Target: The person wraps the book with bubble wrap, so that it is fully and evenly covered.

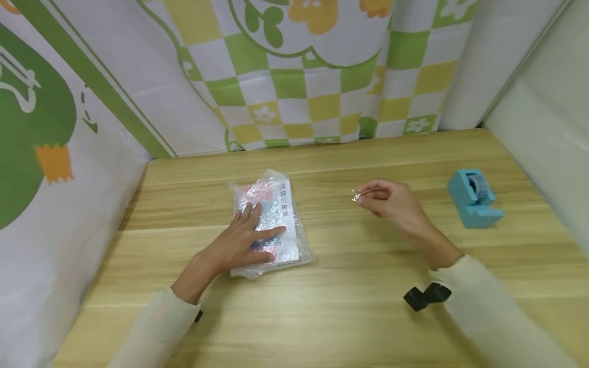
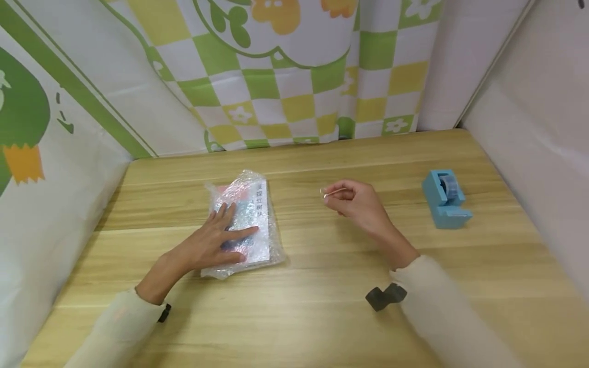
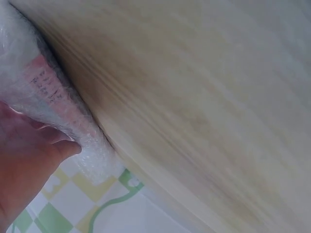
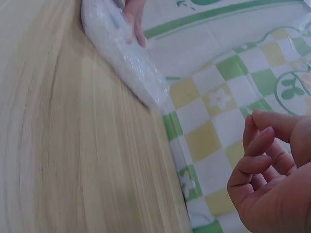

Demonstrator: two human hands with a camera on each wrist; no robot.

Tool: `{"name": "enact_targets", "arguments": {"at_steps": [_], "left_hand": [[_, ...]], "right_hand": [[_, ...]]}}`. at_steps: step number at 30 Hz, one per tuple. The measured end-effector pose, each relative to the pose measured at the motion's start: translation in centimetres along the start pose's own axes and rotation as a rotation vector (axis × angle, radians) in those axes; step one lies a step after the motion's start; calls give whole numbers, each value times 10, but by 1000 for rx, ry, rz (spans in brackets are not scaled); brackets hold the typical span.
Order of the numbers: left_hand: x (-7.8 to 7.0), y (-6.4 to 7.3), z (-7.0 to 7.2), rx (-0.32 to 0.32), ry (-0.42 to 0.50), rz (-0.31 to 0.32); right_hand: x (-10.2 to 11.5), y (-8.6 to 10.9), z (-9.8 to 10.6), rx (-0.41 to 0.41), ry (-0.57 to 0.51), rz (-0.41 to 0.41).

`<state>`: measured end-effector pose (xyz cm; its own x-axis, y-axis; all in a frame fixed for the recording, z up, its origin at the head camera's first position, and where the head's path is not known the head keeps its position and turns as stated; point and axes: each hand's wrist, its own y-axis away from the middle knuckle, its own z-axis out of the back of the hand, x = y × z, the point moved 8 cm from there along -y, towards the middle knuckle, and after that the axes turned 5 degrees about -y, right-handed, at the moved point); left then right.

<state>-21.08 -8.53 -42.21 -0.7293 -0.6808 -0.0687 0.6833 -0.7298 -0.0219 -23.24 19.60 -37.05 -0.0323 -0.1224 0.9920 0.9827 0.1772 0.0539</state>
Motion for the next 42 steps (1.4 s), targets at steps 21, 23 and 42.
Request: {"name": "enact_targets", "arguments": {"at_steps": [21, 23, 42], "left_hand": [[-2, -4, 5, 40, -87, -27], [-1, -4, 4, 46, -91, -25], [6, 2, -1, 69, -84, 39]], "right_hand": [[-11, -37, -115, 82, -31, -57], [-15, -40, -124, 89, -46, -76], [-36, -27, -163, 146, 31, -143]]}}
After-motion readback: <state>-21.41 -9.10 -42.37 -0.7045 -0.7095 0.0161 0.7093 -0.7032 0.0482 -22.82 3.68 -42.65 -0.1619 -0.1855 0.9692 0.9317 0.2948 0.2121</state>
